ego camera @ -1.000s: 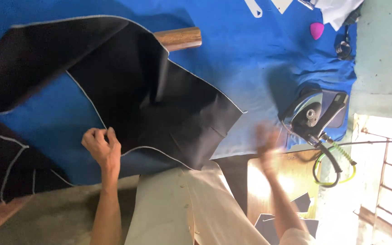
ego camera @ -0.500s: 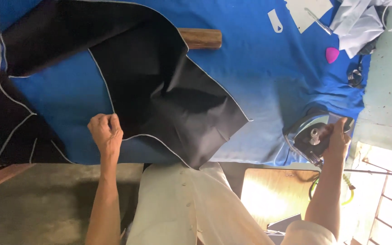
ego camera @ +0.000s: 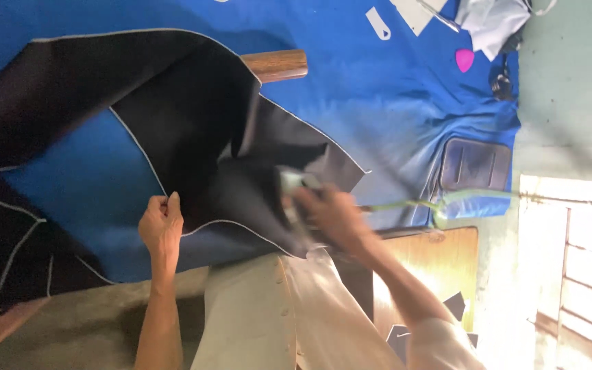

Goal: The person irons a black fabric piece on a blue-covered worktable, using a steam iron and a wooden pressing block. They repeatedly place a white cloth over the fabric while pressing seams and edges, then remove the cloth and continue ironing different sections of the garment.

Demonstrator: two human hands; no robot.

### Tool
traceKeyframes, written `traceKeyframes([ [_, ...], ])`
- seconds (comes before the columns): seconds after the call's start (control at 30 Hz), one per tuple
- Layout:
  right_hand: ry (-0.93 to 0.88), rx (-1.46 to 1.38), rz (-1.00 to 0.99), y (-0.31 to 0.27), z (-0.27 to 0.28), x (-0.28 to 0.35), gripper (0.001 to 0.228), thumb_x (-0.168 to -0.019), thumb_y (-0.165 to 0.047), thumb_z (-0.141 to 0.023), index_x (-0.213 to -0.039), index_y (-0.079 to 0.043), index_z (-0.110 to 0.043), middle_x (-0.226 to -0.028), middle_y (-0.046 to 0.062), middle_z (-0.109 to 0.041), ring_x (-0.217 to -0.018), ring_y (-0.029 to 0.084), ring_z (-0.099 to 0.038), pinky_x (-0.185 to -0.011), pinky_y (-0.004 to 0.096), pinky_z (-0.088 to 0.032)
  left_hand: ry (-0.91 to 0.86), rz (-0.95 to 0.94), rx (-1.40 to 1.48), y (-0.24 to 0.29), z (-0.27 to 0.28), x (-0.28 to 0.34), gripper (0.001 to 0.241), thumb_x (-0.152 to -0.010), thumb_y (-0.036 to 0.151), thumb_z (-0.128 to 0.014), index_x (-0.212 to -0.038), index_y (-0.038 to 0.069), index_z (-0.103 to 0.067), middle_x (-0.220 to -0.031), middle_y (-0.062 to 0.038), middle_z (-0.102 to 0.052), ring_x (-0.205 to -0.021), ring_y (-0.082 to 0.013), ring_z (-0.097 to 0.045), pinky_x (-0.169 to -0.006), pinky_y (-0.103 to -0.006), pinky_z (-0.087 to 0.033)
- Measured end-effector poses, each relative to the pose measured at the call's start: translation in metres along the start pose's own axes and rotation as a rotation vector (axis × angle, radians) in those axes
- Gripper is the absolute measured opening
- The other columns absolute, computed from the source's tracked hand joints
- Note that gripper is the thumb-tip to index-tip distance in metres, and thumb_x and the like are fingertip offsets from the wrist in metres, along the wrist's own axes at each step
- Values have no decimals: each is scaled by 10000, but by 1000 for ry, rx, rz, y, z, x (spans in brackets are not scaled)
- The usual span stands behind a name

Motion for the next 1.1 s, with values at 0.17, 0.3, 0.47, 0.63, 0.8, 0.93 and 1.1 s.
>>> traceKeyframes([
  [0.17,-73,84,-38,-79,-50,1,769,-771,-845,-622,-919,-95,-711,-852,127,-766,-871,325,-767,-755,477,-614,-51,82,-11,-22,-9,-11,378,-1066,512,-603,-1033,151,-714,-822,-79,-726,-826,-338,-725,-763,-462,-558],
  [0.3,25,56,17,-72,-64,-18,770,-817,-816,-621,-855,-51,-700,-772,138,-748,-803,333,-766,-669,450,-611,-43,48,-71,-38,-18,-20,348,-1051,483,-640,-1003,147,-715,-807,-88,-730,-817,-338,-732,-750,-465,-558],
  [0.47,14,17,89,-82,-56,22,659,-820,-673,-736,-919,-22,-709,-805,196,-758,-856,372,-759,-669,482,-592,-76,40,-36,-35,-11,-26,317,-1025,456,-647,-925,167,-731,-706,-52,-697,-742,-303,-729,-732,-417,-570],
  [0.63,-165,256,243,-100,-86,58,719,-816,-708,-700,-1029,-20,-696,-836,215,-760,-844,365,-766,-707,461,-620,-127,74,90,-27,-1,-25,291,-1047,377,-625,-905,147,-733,-663,-53,-670,-669,-277,-698,-691,-398,-544],
  [0.8,-401,361,415,-149,-119,53,781,-823,-794,-597,-940,-23,-642,-766,201,-725,-806,359,-759,-677,450,-588,-162,137,236,-31,9,-19,262,-1038,379,-595,-925,172,-708,-713,-57,-685,-729,-289,-698,-724,-419,-548],
  [0.93,-321,406,509,-187,-139,52,753,-859,-777,-568,-839,-26,-599,-644,178,-666,-704,352,-741,-612,436,-582,-210,174,540,-40,7,-14,293,-1035,317,-564,-1011,77,-729,-751,-127,-713,-720,-236,-710,-654,-360,-597],
  [1.1,-259,400,534,-218,-152,53,704,-873,-732,-585,-830,-30,-594,-609,151,-633,-647,336,-728,-551,404,-568,-286,222,618,-37,-2,-10,472,-1059,390,-518,-1027,-25,-742,-817,-204,-739,-706,-283,-732,-605,-349,-626],
])
Point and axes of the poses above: each hand's wrist, its own x-axis away from the middle knuckle, its own z-axis out of the back of the hand, y = z × x, the point moved 9 cm from there along -x, towards the middle knuckle
